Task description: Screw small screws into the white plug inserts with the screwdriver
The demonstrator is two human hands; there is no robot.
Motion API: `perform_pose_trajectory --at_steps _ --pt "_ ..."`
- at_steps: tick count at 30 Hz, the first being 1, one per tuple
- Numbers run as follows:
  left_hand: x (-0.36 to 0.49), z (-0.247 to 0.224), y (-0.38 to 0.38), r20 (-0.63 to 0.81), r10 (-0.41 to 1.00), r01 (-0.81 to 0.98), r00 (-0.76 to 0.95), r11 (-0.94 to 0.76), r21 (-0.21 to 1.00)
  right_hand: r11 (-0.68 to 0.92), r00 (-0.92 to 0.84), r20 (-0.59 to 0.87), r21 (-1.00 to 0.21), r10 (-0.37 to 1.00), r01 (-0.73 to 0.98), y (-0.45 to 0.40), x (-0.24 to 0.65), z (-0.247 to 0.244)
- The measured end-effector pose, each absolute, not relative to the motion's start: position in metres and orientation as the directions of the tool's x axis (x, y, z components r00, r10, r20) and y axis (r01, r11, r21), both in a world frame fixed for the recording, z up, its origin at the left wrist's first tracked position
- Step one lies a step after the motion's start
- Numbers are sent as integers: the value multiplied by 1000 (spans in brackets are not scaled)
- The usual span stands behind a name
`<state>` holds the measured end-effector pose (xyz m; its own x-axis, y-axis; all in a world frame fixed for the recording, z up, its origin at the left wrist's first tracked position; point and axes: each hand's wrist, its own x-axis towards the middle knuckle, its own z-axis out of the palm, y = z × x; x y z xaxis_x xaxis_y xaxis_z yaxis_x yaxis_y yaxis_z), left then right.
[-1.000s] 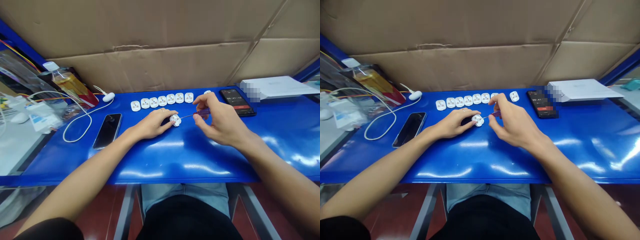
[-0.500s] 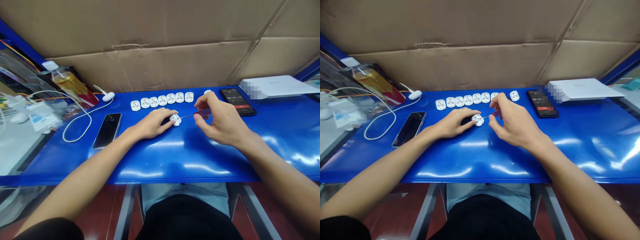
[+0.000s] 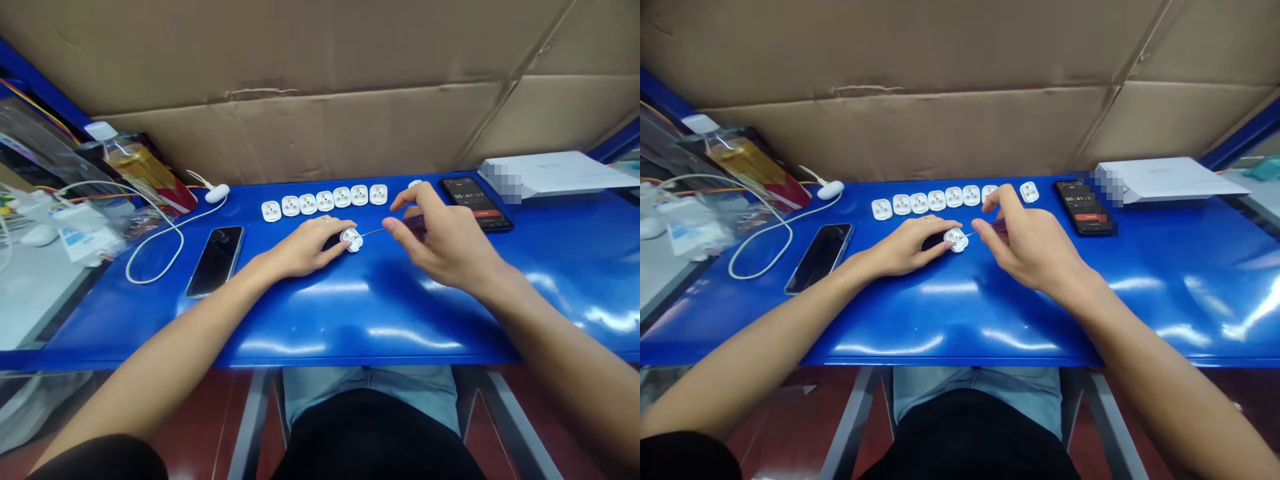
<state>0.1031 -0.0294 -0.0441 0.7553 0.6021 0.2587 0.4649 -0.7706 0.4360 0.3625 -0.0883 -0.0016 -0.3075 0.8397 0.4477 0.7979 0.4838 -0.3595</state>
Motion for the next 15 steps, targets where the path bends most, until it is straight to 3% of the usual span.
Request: perform_pose_trajectory --at_steps 7,15 --pt "103 -44 -30 261 610 470 748 -764 442 577 -371 483 -400 793 713 -88 362 -1" --pt "103 -43 -30 257 609 473 751 -767 434 488 -315 447 -353 837 798 -88 363 -3"
